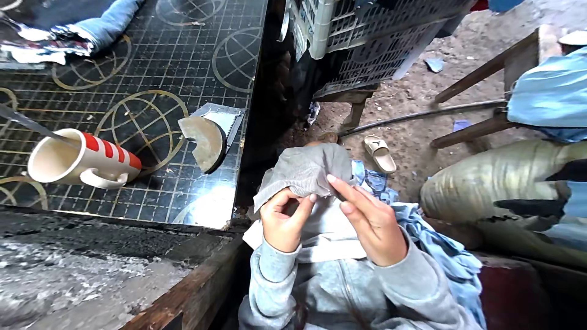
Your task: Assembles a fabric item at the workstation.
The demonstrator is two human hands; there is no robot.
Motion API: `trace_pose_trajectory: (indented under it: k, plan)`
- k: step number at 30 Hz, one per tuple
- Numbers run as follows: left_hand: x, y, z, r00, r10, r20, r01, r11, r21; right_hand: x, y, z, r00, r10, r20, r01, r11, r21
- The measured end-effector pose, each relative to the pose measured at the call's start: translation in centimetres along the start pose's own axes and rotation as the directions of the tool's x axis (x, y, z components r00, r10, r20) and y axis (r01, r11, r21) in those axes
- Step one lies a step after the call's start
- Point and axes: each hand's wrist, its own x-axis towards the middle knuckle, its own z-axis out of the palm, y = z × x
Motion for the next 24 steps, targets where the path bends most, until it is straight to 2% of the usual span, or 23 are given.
trace_pose_trajectory:
  k: [3,8,15,18,21,24]
  plan:
    - [0.1,0.0,0.0,1.0,-0.022,0.015,0.022,1.0,-0.018,-0.2,-0.3,-0.2,0.997,0.007,0.073,-0.01,0.999,0.051]
    - [0.0,-0.1,-0.1,1.0,0.01,0.026,-0.01,1.0,-0.013,-0.4,-0.8,0.0,0.99,-0.002,0.143,-0.002,1.0,0.022]
    - [0.0,0.0,-0.3,0.995,0.09,0.037,-0.094,0.987,0.132,-0.3,-0.7,0.4,0.996,-0.076,0.056,0.084,0.984,-0.157]
    - [-0.1,0.0,-0.1,0.998,0.054,0.033,-0.057,0.994,0.089,-0.1,-0.4,0.5,0.997,-0.074,0.015,0.076,0.984,-0.164]
    - [-0.1,0.1,-0.1,0.999,-0.011,0.035,0.01,0.999,0.038,0.4,0.5,0.0,0.999,-0.038,-0.021,0.036,0.995,-0.088]
    - [0.3,-0.1,-0.5,0.993,-0.105,0.05,0.104,0.994,0.015,0.5,0.7,-0.6,1.0,-0.013,0.014,0.013,1.0,0.015]
